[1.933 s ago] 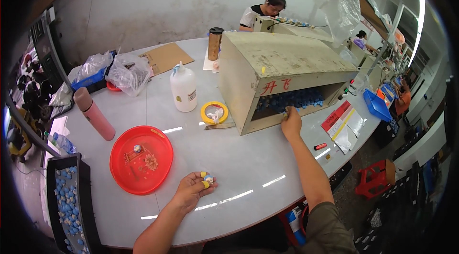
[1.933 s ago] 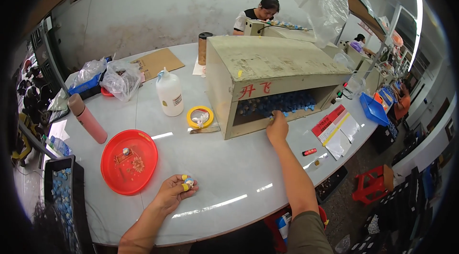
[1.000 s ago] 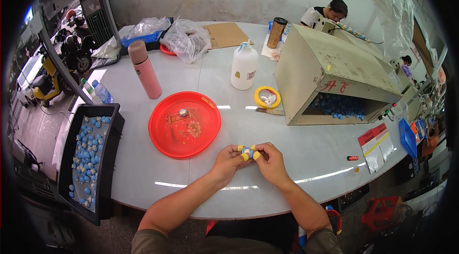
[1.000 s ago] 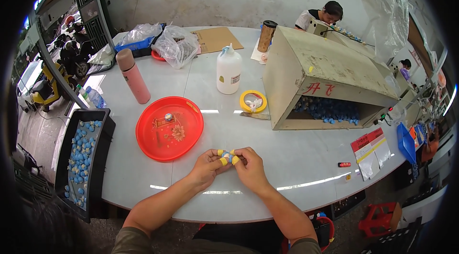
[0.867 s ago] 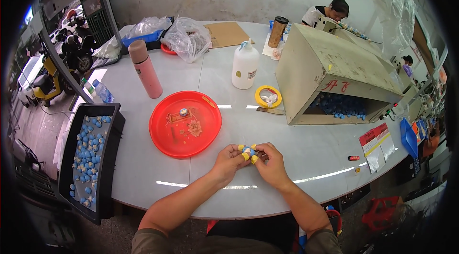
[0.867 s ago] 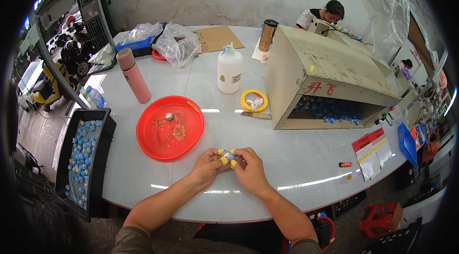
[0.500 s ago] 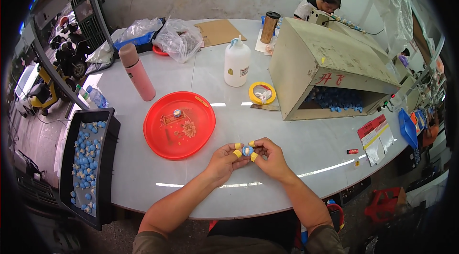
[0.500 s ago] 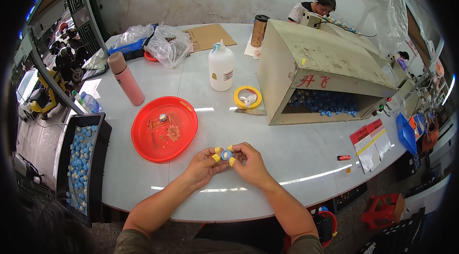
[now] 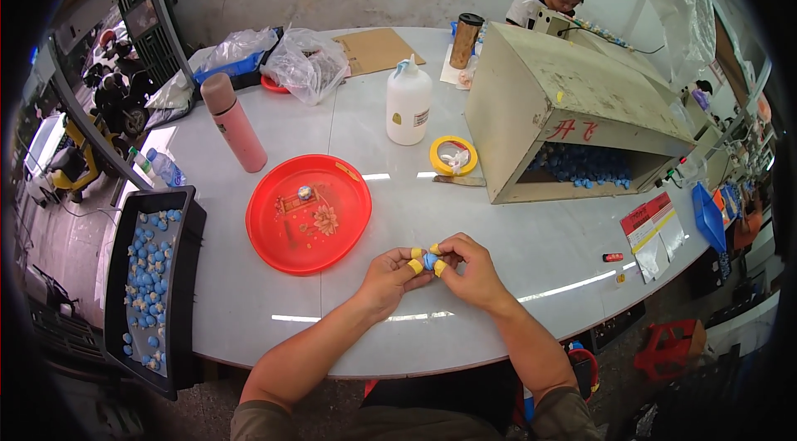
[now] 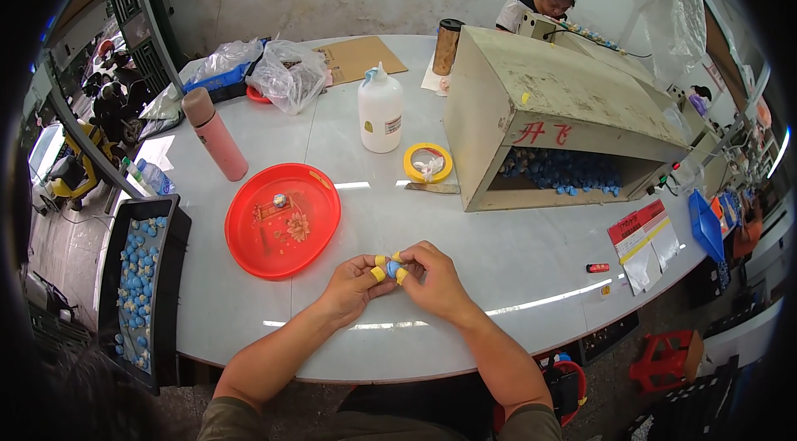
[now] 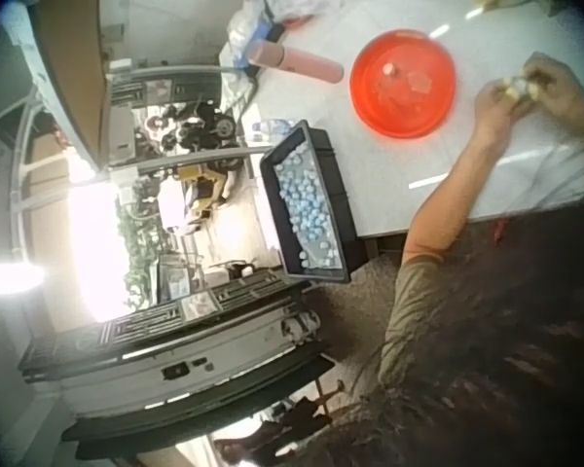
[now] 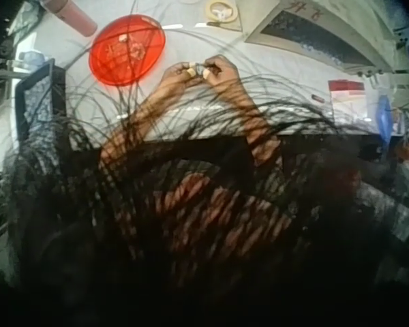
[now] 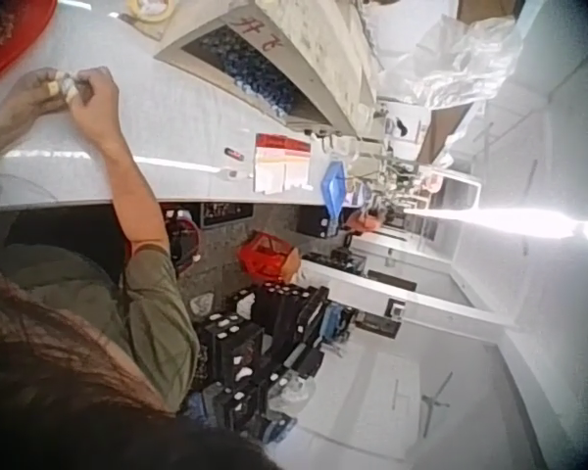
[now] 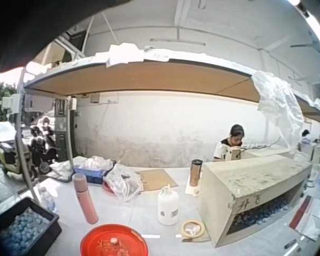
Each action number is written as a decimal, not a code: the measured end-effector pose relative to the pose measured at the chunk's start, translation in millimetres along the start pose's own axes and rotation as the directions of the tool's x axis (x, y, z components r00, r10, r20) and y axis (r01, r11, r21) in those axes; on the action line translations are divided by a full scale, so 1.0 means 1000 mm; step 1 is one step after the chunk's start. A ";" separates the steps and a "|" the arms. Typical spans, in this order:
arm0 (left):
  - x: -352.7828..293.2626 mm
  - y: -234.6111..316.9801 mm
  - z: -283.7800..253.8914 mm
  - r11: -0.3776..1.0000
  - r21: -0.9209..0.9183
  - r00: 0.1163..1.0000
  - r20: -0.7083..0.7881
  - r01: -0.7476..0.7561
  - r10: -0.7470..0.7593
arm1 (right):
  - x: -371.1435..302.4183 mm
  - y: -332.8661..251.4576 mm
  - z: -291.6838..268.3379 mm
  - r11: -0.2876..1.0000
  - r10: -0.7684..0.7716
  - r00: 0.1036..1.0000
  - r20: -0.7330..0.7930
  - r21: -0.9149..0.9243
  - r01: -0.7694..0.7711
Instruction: The person assembles small plastic toy components by gluing yellow caps onto blue and white spheres with a glue bottle.
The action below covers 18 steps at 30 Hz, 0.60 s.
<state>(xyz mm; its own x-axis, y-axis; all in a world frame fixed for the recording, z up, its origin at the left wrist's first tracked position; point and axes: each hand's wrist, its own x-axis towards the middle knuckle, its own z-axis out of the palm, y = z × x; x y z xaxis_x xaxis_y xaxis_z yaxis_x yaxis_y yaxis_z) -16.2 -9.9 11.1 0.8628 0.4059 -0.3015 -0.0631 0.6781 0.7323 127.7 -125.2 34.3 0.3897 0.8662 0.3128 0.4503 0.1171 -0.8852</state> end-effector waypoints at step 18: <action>-0.001 0.003 0.004 1.000 0.024 1.000 -0.022 -0.002 0.002 | -0.002 -0.001 0.004 0.983 0.170 0.985 -0.028 0.082 -0.167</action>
<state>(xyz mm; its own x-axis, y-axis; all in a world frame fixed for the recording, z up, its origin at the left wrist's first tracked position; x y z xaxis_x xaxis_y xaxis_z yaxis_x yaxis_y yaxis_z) -15.1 -10.9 16.2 0.8516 0.4205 -0.3131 -0.0526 0.6627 0.7470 122.9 -124.7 33.3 0.4831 0.8594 0.1673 0.3115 0.0099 -0.9502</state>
